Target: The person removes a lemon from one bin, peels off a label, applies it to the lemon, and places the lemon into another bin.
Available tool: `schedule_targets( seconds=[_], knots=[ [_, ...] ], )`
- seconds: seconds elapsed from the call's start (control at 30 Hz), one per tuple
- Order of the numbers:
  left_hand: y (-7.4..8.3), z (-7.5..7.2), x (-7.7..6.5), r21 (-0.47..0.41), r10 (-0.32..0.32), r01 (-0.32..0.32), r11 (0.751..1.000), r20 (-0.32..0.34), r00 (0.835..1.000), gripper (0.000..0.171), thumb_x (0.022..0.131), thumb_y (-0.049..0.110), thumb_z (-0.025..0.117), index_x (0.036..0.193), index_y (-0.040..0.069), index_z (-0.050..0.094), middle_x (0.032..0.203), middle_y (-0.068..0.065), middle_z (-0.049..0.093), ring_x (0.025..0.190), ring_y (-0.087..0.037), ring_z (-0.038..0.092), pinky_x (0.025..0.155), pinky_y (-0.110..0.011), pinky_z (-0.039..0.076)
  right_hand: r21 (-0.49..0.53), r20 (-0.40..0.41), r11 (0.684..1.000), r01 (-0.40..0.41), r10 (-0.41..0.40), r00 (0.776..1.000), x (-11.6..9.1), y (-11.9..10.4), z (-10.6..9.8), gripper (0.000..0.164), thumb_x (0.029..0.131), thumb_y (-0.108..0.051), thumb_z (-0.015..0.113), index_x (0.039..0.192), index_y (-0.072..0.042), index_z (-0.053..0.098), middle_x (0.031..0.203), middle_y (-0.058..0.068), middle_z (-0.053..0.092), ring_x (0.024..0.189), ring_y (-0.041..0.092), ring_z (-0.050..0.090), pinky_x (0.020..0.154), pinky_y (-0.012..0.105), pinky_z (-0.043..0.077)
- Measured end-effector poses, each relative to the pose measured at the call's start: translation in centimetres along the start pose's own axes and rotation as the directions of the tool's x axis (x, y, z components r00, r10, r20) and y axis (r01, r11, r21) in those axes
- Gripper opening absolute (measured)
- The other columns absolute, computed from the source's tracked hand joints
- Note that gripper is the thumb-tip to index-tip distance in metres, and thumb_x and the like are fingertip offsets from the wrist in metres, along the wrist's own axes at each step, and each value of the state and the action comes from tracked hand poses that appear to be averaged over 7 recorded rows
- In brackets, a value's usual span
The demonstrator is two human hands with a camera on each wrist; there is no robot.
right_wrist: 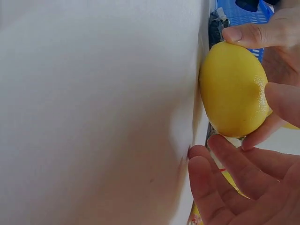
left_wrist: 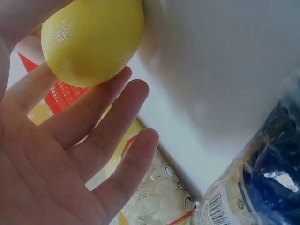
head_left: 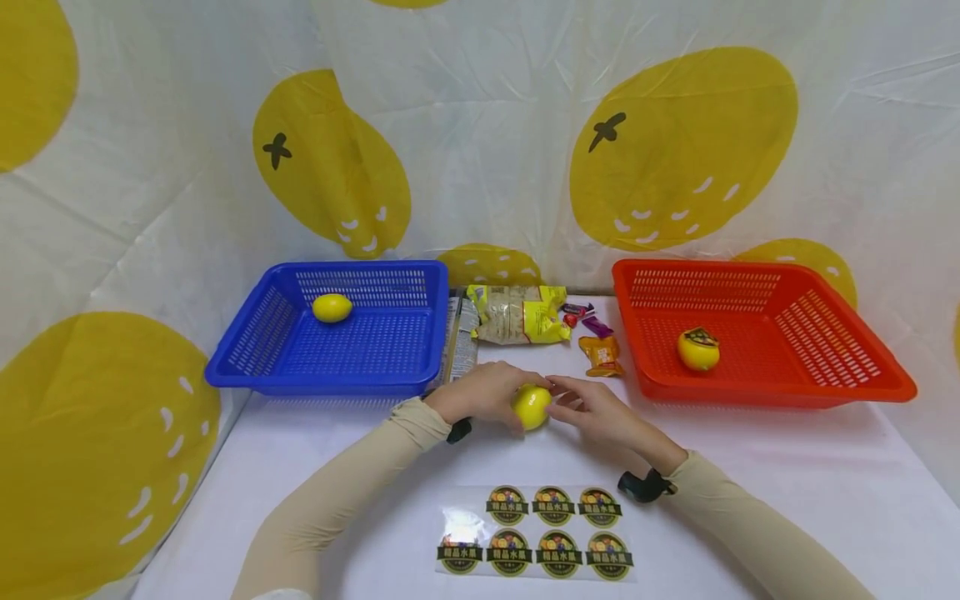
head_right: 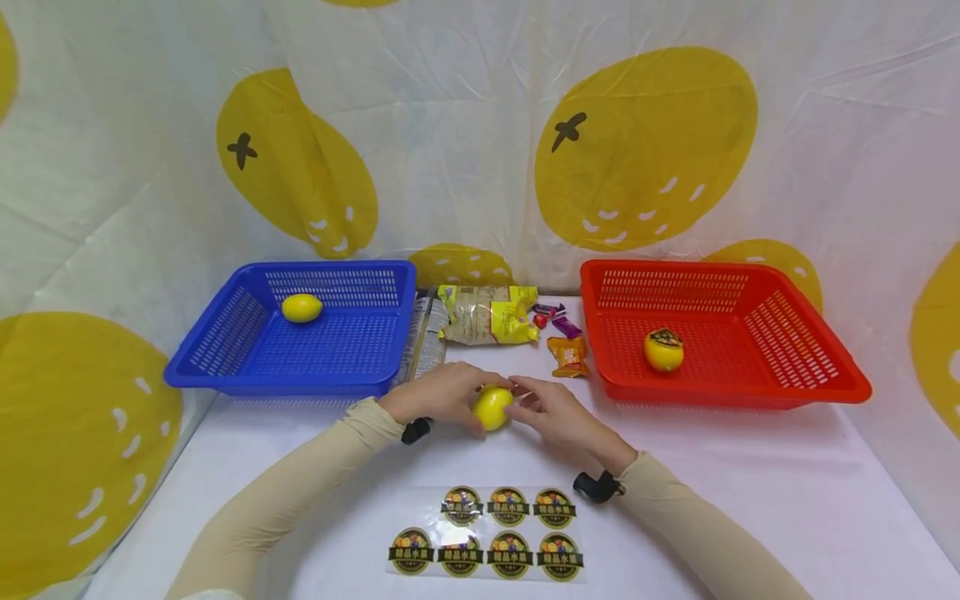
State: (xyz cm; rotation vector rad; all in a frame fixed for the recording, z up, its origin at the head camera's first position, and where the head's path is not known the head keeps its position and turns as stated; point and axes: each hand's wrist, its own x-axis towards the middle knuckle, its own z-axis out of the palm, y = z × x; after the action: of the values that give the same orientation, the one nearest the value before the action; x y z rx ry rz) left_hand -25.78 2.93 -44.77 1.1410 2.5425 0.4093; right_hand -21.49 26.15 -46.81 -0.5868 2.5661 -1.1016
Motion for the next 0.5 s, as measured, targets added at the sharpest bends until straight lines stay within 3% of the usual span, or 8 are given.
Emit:
schedule_targets(
  seconds=[0.3, 0.5],
  knots=[
    [-0.5, 0.5, -0.6, -0.008, 0.046, -0.046, 0.999, -0.002, 0.999, 0.083, 0.083, 0.031, 0.087, 0.155, 0.036, 0.045, 0.142, 0.006, 0.065, 0.122, -0.017, 0.064, 0.108, -0.039, 0.049, -0.018, -0.032, 1.0, -0.008, 0.007, 0.999, 0.1, 0.2, 0.2, 0.059, 0.098, -0.033, 0.069, 0.146, -0.002, 0.054, 0.128, 0.014, 0.071, 0.103, 0.022, 0.069, 0.088, 0.036, 0.059],
    [-0.8, 0.6, -1.2, -0.056, 0.046, -0.049, 0.997, -0.05, 0.998, 0.087, 0.086, 0.026, 0.085, 0.158, 0.039, 0.037, 0.138, 0.003, 0.068, 0.095, -0.013, 0.061, 0.088, -0.031, 0.052, -0.034, -0.019, 0.999, -0.023, 0.022, 1.0, 0.3, 0.3, 0.1, 0.053, 0.098, -0.034, 0.07, 0.142, -0.008, 0.059, 0.122, 0.012, 0.072, 0.099, 0.019, 0.068, 0.085, 0.032, 0.058]
  ],
)
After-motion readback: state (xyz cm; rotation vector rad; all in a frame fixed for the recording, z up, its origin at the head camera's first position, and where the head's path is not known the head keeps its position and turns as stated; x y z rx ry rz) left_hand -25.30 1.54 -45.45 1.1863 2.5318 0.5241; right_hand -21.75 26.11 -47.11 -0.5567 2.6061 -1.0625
